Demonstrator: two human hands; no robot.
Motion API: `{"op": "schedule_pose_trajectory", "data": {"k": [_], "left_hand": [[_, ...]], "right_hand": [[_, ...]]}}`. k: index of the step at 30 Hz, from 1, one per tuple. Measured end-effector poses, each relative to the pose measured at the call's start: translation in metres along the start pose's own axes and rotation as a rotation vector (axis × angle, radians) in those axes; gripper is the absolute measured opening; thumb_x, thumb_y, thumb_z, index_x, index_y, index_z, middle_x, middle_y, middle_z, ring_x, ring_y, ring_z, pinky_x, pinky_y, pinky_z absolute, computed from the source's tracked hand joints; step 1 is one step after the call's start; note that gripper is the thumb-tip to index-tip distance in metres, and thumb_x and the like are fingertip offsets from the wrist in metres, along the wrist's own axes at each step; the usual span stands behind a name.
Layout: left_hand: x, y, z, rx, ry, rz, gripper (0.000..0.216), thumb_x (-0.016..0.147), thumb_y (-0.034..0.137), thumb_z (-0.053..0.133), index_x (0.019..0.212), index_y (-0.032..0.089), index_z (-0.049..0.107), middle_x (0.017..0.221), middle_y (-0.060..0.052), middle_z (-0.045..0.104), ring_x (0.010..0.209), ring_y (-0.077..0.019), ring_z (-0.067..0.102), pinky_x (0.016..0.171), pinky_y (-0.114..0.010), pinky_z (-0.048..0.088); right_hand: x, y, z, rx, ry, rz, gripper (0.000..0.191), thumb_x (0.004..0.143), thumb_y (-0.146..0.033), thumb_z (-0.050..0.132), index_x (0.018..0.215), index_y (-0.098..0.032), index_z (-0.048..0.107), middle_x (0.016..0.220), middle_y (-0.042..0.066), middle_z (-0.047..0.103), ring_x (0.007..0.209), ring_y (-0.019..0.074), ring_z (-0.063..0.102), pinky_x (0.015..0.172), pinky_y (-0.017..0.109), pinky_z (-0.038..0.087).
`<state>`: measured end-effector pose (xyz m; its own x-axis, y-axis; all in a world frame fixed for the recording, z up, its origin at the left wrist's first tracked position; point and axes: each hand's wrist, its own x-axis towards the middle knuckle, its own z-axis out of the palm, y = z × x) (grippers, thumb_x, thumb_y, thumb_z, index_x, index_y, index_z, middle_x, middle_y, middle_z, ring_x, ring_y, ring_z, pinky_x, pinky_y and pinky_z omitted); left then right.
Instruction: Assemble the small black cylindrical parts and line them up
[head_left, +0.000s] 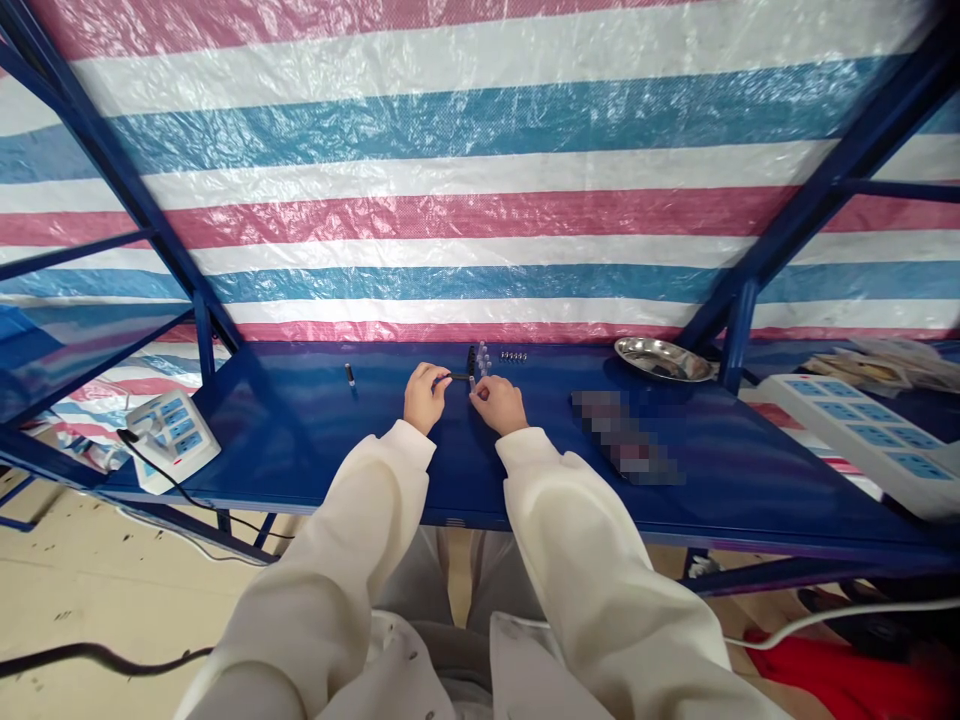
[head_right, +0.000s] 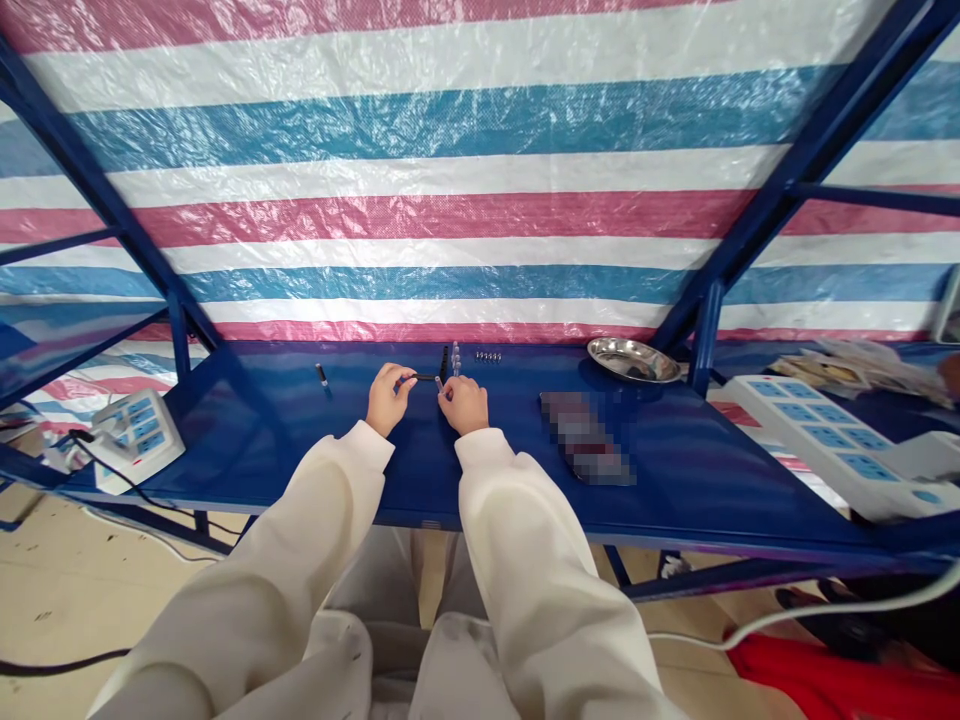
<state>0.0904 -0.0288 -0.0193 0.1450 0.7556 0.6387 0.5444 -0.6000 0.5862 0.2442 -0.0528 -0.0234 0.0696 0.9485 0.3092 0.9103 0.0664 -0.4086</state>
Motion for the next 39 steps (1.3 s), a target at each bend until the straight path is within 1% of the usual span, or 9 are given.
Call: {"op": "schedule_pose_trajectory", "data": {"k": [6, 10, 12, 16, 22, 28, 31, 34, 39], "left_hand": [[-0.001, 0.002, -0.001, -0.014, -0.027, 0.022, 0.019, 0.086, 0.025, 0.05, 0.096, 0.018, 0.065, 0.096, -0.006, 0.059, 0.081, -0.0131, 0.059, 0.074, -0.026, 0.051], [-0.003, 0.005, -0.001, -0.012, -0.073, 0.138, 0.031, 0.088, 0.027, 0.047, 0.116, 0.021, 0.059, 0.111, -0.008, 0.057, 0.101, -0.0157, 0.057, 0.09, -0.029, 0.048], [-0.005, 0.007, -0.001, -0.004, -0.113, 0.19, 0.034, 0.089, 0.026, 0.046, 0.121, 0.022, 0.056, 0.116, -0.008, 0.056, 0.109, -0.0167, 0.054, 0.096, -0.031, 0.045], [-0.005, 0.006, 0.001, -0.015, -0.144, 0.222, 0.029, 0.087, 0.026, 0.049, 0.113, 0.021, 0.062, 0.115, -0.008, 0.057, 0.106, -0.0172, 0.056, 0.095, -0.033, 0.046], [-0.003, 0.001, 0.004, -0.078, -0.084, 0.173, 0.014, 0.083, 0.025, 0.056, 0.088, 0.018, 0.067, 0.097, -0.007, 0.06, 0.092, -0.0152, 0.06, 0.086, -0.031, 0.051], [-0.002, 0.004, 0.002, -0.063, -0.127, 0.122, 0.009, 0.081, 0.023, 0.058, 0.084, 0.017, 0.064, 0.097, -0.006, 0.059, 0.091, -0.0145, 0.059, 0.084, -0.03, 0.05], [0.002, 0.008, -0.003, 0.028, -0.2, 0.123, 0.007, 0.081, 0.02, 0.057, 0.083, 0.017, 0.063, 0.099, -0.006, 0.059, 0.095, -0.0156, 0.057, 0.087, -0.031, 0.046], [0.006, 0.018, -0.01, 0.2, -0.325, 0.142, 0.007, 0.081, 0.019, 0.056, 0.084, 0.017, 0.063, 0.105, -0.006, 0.06, 0.098, -0.0185, 0.055, 0.085, -0.035, 0.043], [0.02, 0.043, -0.033, 0.418, -0.517, 0.215, 0.009, 0.081, 0.018, 0.055, 0.082, 0.017, 0.064, 0.103, -0.006, 0.06, 0.098, -0.0209, 0.051, 0.081, -0.037, 0.036]], "right_hand": [[-0.002, -0.003, -0.004, -0.04, -0.018, -0.016, 0.009, 0.08, -0.021, 0.052, 0.073, -0.019, 0.058, 0.082, 0.004, 0.062, 0.085, 0.018, 0.054, 0.065, 0.027, 0.029], [-0.003, -0.005, -0.005, -0.051, -0.033, -0.005, 0.008, 0.08, -0.021, 0.051, 0.075, -0.018, 0.057, 0.084, 0.004, 0.062, 0.086, 0.0184, 0.053, 0.065, 0.028, 0.028], [-0.003, -0.005, -0.005, -0.054, -0.033, -0.005, 0.009, 0.08, -0.022, 0.051, 0.075, -0.018, 0.057, 0.084, 0.005, 0.061, 0.085, 0.0184, 0.053, 0.065, 0.028, 0.028], [-0.002, -0.004, -0.004, -0.053, -0.014, -0.015, 0.009, 0.08, -0.023, 0.052, 0.075, -0.018, 0.058, 0.083, 0.004, 0.061, 0.084, 0.0181, 0.053, 0.065, 0.028, 0.027], [-0.001, -0.003, -0.001, 0.012, 0.029, -0.07, 0.005, 0.077, -0.021, 0.054, 0.078, -0.018, 0.058, 0.08, 0.003, 0.061, 0.082, 0.0179, 0.053, 0.066, 0.028, 0.026], [0.0, -0.002, -0.001, 0.047, 0.032, -0.103, 0.005, 0.076, -0.019, 0.054, 0.078, -0.018, 0.058, 0.075, 0.003, 0.062, 0.079, 0.0176, 0.053, 0.066, 0.028, 0.025], [0.0, 0.0, 0.0, 0.029, -0.005, -0.146, 0.004, 0.075, -0.019, 0.055, 0.073, -0.018, 0.057, 0.072, 0.002, 0.061, 0.076, 0.017, 0.053, 0.065, 0.027, 0.025], [0.0, 0.001, 0.001, 0.019, -0.038, -0.187, 0.007, 0.075, -0.02, 0.055, 0.068, -0.018, 0.056, 0.07, 0.002, 0.06, 0.074, 0.0164, 0.052, 0.063, 0.027, 0.024], [0.001, 0.0, 0.002, 0.113, -0.012, -0.246, 0.006, 0.073, -0.021, 0.058, 0.068, -0.018, 0.056, 0.069, 0.001, 0.059, 0.071, 0.0155, 0.053, 0.063, 0.027, 0.029]]}}
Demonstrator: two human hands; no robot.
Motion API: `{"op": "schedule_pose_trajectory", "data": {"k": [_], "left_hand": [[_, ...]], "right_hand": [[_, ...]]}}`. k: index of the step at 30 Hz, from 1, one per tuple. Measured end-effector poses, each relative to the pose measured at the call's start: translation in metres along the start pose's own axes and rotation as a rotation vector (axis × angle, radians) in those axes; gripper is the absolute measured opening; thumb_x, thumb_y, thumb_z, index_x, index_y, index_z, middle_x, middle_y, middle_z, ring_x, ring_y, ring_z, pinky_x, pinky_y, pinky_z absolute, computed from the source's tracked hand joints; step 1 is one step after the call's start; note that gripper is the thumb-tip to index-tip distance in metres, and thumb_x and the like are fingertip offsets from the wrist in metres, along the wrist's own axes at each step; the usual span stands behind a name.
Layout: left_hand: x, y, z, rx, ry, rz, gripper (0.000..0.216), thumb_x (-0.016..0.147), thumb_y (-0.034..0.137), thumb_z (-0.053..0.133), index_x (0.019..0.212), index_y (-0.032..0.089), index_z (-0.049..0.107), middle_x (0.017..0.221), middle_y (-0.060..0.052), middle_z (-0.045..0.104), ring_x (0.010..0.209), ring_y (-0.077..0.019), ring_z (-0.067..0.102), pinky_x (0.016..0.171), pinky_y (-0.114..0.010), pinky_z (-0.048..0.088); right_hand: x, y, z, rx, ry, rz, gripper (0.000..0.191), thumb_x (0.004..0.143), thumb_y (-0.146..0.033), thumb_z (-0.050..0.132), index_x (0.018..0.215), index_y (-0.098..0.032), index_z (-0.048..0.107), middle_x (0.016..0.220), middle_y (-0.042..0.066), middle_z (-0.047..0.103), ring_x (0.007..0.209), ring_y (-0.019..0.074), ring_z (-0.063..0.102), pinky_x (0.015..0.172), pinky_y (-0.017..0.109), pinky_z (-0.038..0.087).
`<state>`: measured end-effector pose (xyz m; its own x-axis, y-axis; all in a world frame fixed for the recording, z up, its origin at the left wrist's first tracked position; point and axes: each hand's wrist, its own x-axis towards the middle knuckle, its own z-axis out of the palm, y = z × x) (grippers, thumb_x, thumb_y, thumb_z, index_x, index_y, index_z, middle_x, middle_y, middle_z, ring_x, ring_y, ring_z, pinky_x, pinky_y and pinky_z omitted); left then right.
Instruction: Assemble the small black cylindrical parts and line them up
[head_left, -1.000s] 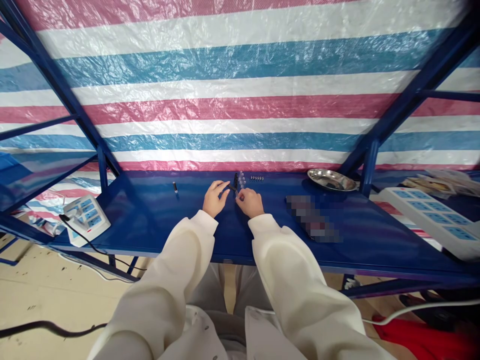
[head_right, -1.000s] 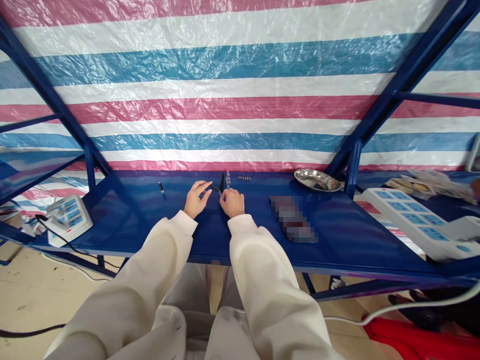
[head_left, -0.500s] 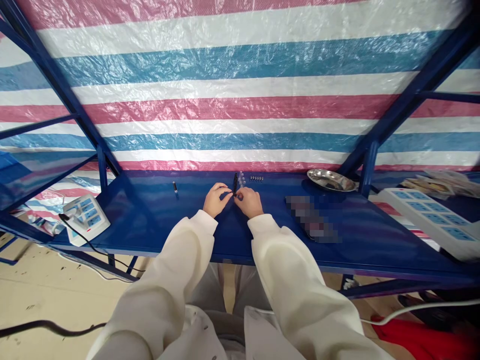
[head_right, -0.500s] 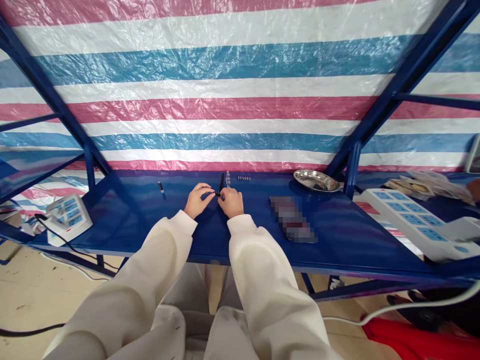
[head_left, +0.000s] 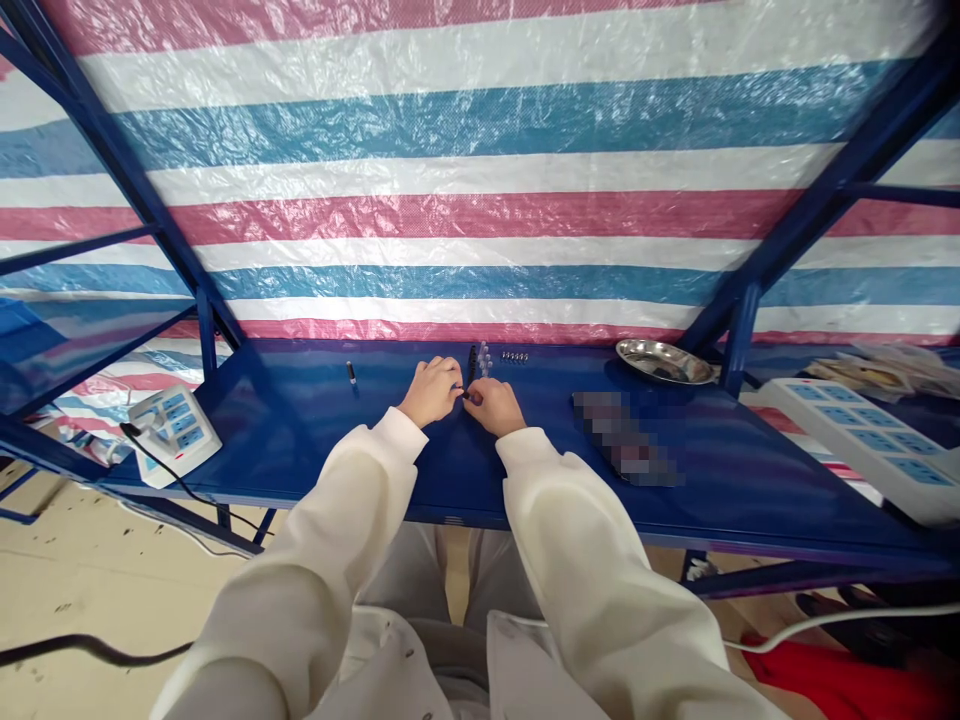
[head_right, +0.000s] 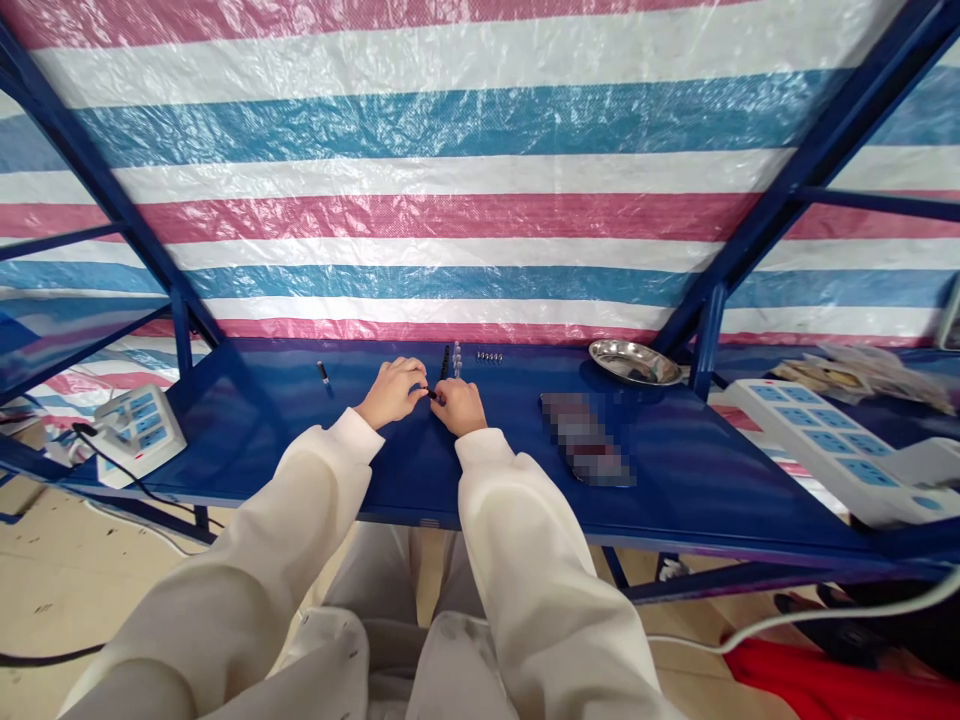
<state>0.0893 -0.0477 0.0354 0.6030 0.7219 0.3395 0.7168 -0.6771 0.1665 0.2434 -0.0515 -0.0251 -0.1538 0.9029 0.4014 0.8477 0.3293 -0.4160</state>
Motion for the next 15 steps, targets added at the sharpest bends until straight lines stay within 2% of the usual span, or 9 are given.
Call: {"op": "schedule_pose_trajectory", "data": {"k": [2, 5, 7, 9, 12, 15], "left_hand": [[0.003, -0.005, -0.02, 0.034, -0.042, 0.009, 0.009, 0.08, 0.019, 0.056, 0.08, 0.017, 0.065, 0.1, -0.006, 0.061, 0.097, -0.021, 0.051, 0.082, -0.038, 0.034], [0.011, -0.028, -0.053, 0.111, -0.054, -0.052, 0.009, 0.079, 0.018, 0.058, 0.08, 0.017, 0.066, 0.101, -0.006, 0.061, 0.101, -0.0233, 0.049, 0.086, -0.041, 0.03], [0.015, -0.05, -0.073, 0.202, -0.071, -0.123, 0.008, 0.076, 0.017, 0.059, 0.078, 0.015, 0.067, 0.1, -0.008, 0.061, 0.103, -0.0259, 0.048, 0.087, -0.042, 0.029], [0.016, -0.073, -0.087, 0.28, -0.152, -0.19, 0.005, 0.071, 0.015, 0.063, 0.074, 0.015, 0.067, 0.096, -0.008, 0.061, 0.102, -0.0271, 0.047, 0.088, -0.043, 0.028], [0.012, -0.098, -0.095, 0.367, -0.268, -0.264, 0.004, 0.068, 0.011, 0.063, 0.069, 0.014, 0.066, 0.093, -0.008, 0.061, 0.099, -0.0267, 0.047, 0.089, -0.044, 0.028], [0.005, -0.113, -0.09, 0.401, -0.309, -0.291, 0.006, 0.067, 0.011, 0.063, 0.07, 0.015, 0.067, 0.098, -0.009, 0.059, 0.1, -0.0267, 0.046, 0.09, -0.044, 0.029]], "right_hand": [[0.0, -0.001, 0.002, 0.11, 0.042, -0.019, 0.006, 0.074, -0.023, 0.058, 0.076, -0.018, 0.059, 0.069, 0.0, 0.059, 0.067, 0.014, 0.053, 0.065, 0.026, 0.033], [0.0, -0.001, 0.004, 0.259, 0.093, -0.028, 0.021, 0.075, -0.029, 0.058, 0.093, -0.018, 0.059, 0.07, -0.001, 0.059, 0.062, 0.0126, 0.052, 0.065, 0.026, 0.038], [0.0, -0.001, 0.006, 0.289, 0.1, -0.024, 0.024, 0.076, -0.031, 0.057, 0.096, -0.018, 0.06, 0.069, -0.001, 0.059, 0.06, 0.0128, 0.052, 0.064, 0.026, 0.041], [0.0, 0.0, 0.007, 0.286, 0.094, -0.012, 0.02, 0.076, -0.029, 0.055, 0.092, -0.019, 0.061, 0.068, 0.0, 0.059, 0.06, 0.0132, 0.052, 0.063, 0.026, 0.042], [0.0, 0.0, 0.008, 0.28, 0.077, 0.01, 0.015, 0.076, -0.027, 0.053, 0.086, -0.019, 0.062, 0.068, 0.001, 0.06, 0.059, 0.0135, 0.053, 0.063, 0.027, 0.043], [-0.001, -0.001, 0.008, 0.284, 0.059, 0.022, 0.016, 0.076, -0.028, 0.053, 0.086, -0.02, 0.062, 0.066, 0.001, 0.06, 0.059, 0.0136, 0.053, 0.062, 0.027, 0.043]]}}
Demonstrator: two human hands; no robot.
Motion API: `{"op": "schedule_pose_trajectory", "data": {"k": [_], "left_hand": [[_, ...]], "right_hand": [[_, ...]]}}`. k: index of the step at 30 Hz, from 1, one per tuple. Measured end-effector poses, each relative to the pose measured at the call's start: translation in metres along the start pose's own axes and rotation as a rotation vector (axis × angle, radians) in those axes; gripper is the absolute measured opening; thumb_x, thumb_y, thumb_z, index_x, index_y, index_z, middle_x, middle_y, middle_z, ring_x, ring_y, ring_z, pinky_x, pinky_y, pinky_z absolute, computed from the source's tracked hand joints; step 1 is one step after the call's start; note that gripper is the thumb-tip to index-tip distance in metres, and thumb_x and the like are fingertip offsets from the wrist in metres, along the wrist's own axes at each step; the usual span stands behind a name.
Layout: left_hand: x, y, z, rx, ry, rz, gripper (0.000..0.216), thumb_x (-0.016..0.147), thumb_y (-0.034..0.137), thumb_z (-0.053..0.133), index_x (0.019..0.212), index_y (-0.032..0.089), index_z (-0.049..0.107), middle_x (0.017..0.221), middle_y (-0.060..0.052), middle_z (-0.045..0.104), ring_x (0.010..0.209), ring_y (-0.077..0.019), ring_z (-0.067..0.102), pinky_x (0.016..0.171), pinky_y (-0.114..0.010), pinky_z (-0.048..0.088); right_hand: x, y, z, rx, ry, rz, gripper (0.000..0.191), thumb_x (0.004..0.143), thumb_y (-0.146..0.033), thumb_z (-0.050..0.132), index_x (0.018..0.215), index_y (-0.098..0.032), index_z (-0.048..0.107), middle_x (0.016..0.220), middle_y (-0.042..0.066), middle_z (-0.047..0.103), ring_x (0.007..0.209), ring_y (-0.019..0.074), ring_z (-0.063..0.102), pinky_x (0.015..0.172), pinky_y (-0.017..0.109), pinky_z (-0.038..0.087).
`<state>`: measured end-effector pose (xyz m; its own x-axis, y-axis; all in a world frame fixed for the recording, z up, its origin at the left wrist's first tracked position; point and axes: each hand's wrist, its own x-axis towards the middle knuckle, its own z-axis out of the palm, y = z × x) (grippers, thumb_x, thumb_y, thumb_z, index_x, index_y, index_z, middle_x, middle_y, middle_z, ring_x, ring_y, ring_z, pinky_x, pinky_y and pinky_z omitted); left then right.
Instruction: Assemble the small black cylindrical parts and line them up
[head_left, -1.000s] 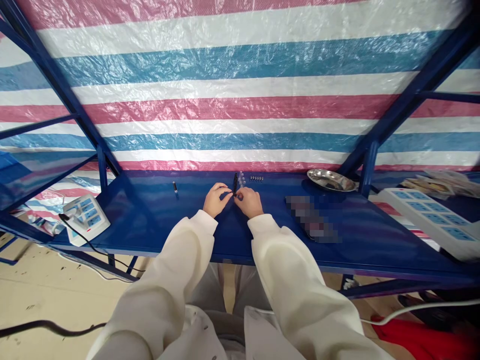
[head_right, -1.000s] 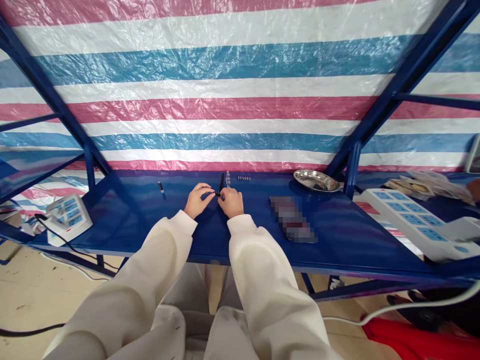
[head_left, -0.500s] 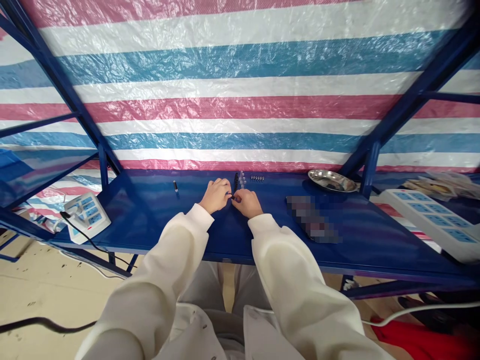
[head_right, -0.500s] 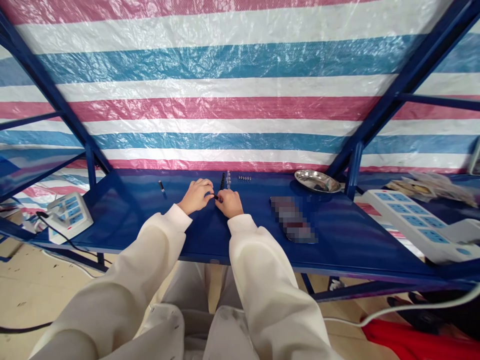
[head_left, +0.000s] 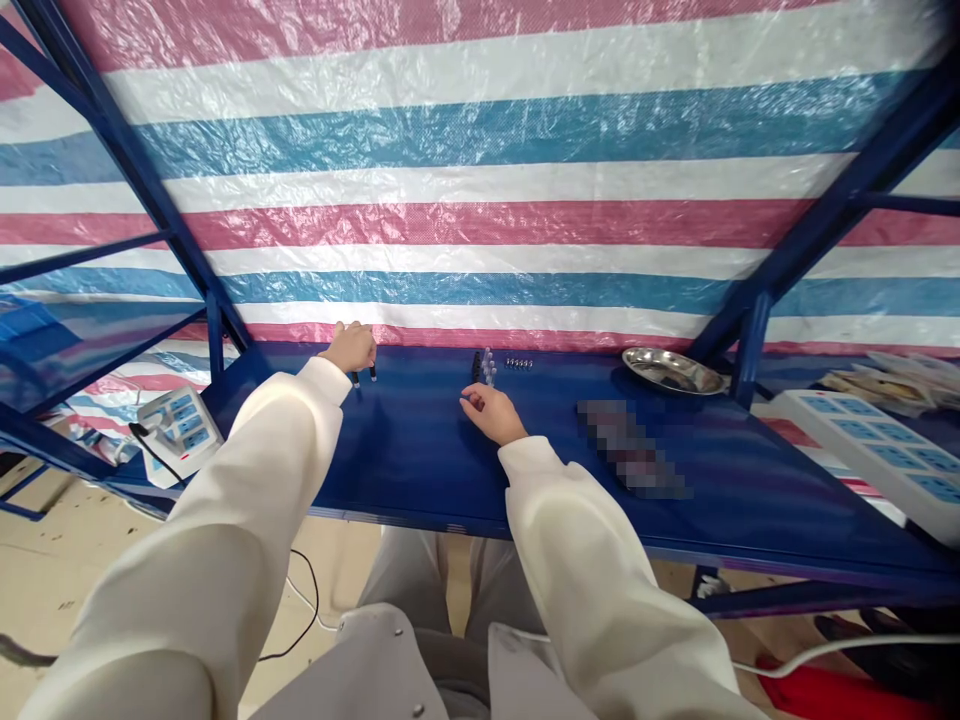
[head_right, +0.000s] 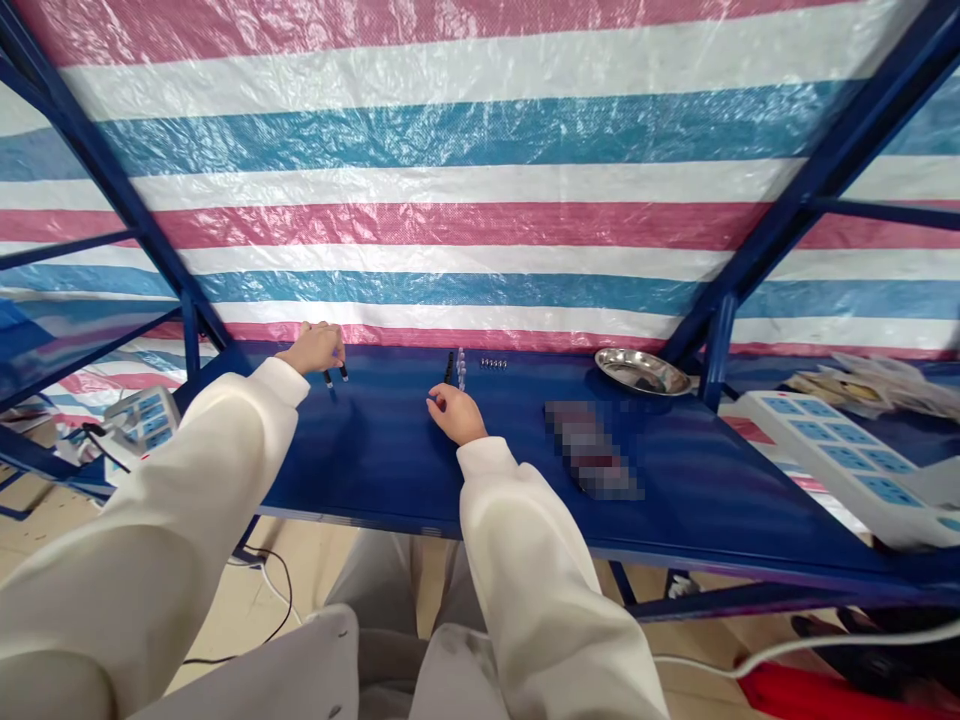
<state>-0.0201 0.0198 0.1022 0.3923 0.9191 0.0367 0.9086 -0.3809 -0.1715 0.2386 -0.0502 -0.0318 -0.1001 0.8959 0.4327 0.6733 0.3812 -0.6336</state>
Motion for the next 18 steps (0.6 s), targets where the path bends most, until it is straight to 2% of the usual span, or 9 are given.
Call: {"op": "schedule_pose_trajectory", "data": {"k": [7, 18], "left_hand": [[0.001, -0.01, 0.018, 0.017, -0.019, -0.042, 0.011, 0.068, 0.014, 0.062, 0.076, 0.015, 0.069, 0.102, -0.011, 0.057, 0.105, -0.0289, 0.044, 0.093, -0.046, 0.029], [0.0, -0.01, 0.021, 0.01, -0.013, -0.055, 0.014, 0.067, 0.009, 0.056, 0.075, 0.013, 0.068, 0.101, -0.014, 0.057, 0.105, -0.0308, 0.046, 0.092, -0.047, 0.028]], "right_hand": [[0.0, 0.0, 0.0, 0.0, 0.005, 0.011, 0.017, 0.077, -0.03, 0.051, 0.086, -0.021, 0.062, 0.063, 0.0, 0.059, 0.057, 0.0133, 0.053, 0.061, 0.026, 0.043], [-0.001, -0.002, -0.001, -0.046, 0.016, 0.012, 0.016, 0.078, -0.029, 0.049, 0.079, -0.021, 0.063, 0.062, 0.0, 0.059, 0.058, 0.0133, 0.052, 0.061, 0.025, 0.041]]}}
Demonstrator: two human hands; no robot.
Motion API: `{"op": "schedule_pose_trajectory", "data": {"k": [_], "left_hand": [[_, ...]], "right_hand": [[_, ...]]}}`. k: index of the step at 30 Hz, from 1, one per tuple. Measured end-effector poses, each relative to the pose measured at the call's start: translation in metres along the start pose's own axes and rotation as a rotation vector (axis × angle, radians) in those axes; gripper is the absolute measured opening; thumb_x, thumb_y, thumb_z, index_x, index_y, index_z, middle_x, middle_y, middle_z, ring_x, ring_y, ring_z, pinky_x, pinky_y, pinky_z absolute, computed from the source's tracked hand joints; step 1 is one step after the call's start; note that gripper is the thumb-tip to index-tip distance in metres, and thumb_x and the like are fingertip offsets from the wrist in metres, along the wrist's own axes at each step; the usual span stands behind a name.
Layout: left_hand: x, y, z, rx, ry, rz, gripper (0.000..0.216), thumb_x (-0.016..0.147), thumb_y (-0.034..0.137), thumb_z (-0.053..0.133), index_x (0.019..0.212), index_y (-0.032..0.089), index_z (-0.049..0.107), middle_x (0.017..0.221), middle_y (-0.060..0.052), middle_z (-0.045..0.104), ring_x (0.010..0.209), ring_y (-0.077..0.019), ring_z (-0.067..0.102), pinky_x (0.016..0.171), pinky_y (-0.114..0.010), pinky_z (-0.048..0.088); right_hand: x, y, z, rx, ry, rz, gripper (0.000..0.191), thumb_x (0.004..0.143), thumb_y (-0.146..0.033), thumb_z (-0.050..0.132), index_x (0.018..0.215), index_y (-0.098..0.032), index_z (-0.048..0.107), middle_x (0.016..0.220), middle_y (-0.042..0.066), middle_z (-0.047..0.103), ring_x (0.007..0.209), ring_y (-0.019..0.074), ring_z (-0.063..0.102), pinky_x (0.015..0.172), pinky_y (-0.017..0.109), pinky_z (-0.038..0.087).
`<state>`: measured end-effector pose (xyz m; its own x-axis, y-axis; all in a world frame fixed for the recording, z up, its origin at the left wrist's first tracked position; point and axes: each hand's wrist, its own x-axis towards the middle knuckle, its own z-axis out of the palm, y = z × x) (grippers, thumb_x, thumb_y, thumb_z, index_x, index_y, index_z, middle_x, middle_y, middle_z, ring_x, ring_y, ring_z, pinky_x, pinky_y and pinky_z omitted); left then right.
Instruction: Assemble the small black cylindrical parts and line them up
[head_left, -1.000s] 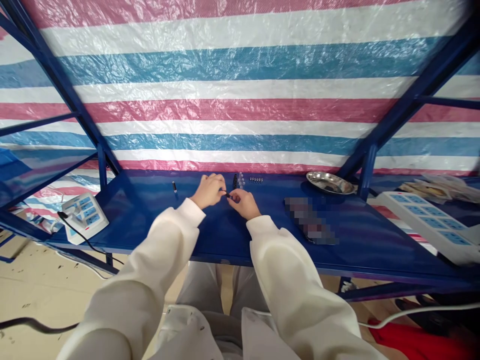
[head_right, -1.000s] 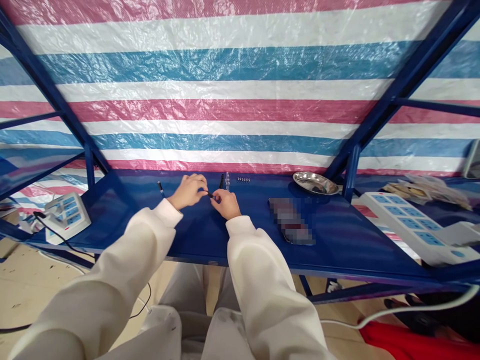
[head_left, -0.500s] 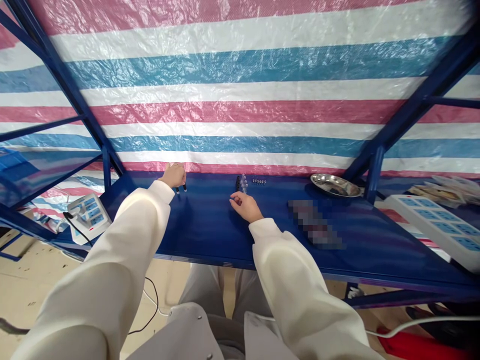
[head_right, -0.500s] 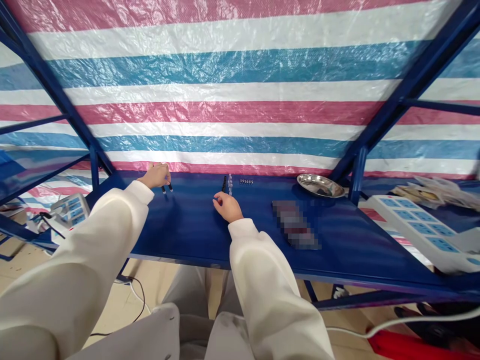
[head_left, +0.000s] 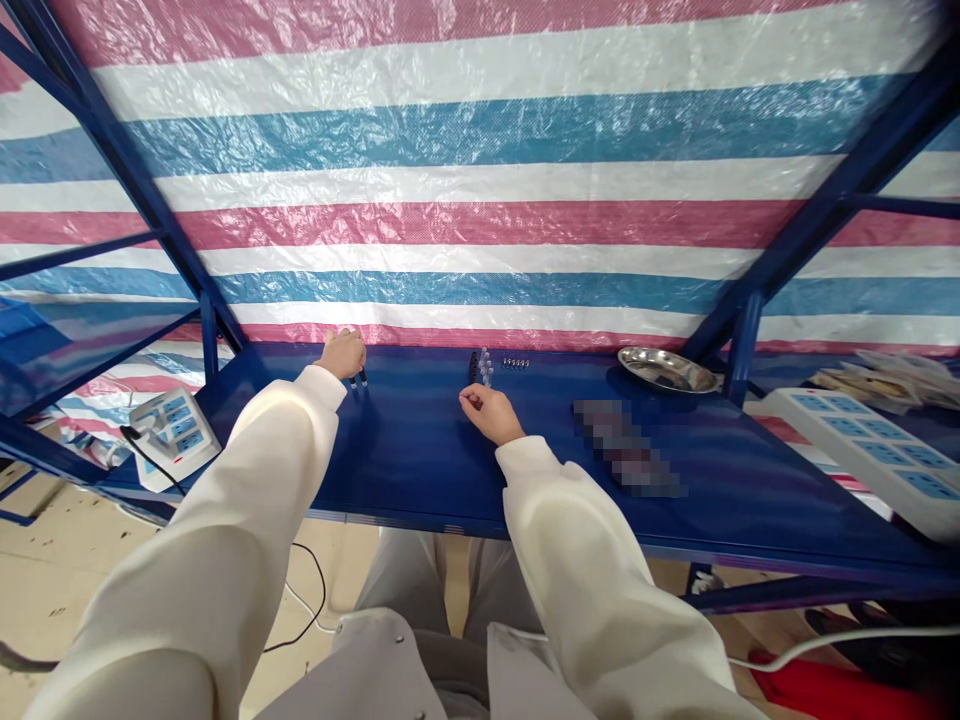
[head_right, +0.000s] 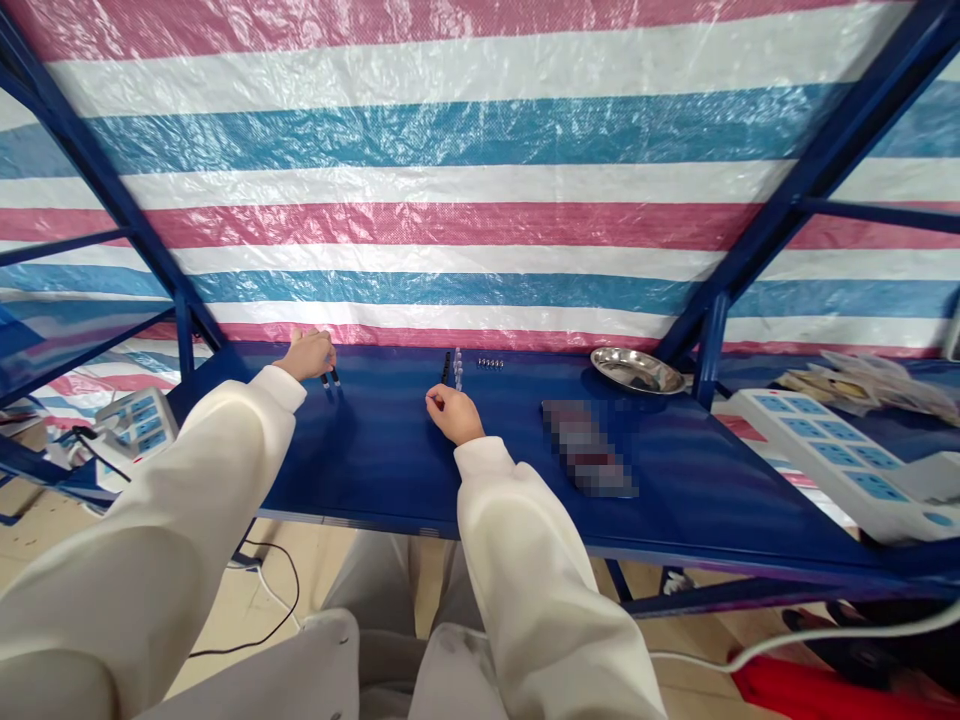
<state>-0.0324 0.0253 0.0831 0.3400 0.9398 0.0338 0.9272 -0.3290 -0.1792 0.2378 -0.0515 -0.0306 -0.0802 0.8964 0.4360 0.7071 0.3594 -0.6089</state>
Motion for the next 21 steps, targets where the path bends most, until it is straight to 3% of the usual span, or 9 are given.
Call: {"op": "schedule_pose_trajectory", "data": {"k": [11, 21], "left_hand": [[-0.0008, -0.0002, 0.0016, 0.013, -0.019, -0.008, 0.019, 0.068, 0.009, 0.053, 0.078, 0.012, 0.068, 0.103, -0.014, 0.058, 0.106, -0.0307, 0.045, 0.092, -0.047, 0.028], [0.0031, -0.0053, 0.0067, 0.002, -0.023, 0.004, 0.016, 0.069, 0.01, 0.054, 0.077, 0.014, 0.067, 0.101, -0.014, 0.058, 0.106, -0.0307, 0.045, 0.094, -0.05, 0.029]], "right_hand": [[0.0, -0.0013, -0.0012, 0.007, 0.019, 0.003, 0.016, 0.077, -0.028, 0.048, 0.077, -0.02, 0.063, 0.06, -0.001, 0.057, 0.057, 0.0129, 0.051, 0.06, 0.024, 0.039], [0.0005, -0.0014, -0.0031, 0.029, 0.115, -0.005, 0.022, 0.08, -0.032, 0.044, 0.077, -0.021, 0.062, 0.054, -0.002, 0.05, 0.051, 0.0122, 0.046, 0.059, 0.024, 0.039]]}}
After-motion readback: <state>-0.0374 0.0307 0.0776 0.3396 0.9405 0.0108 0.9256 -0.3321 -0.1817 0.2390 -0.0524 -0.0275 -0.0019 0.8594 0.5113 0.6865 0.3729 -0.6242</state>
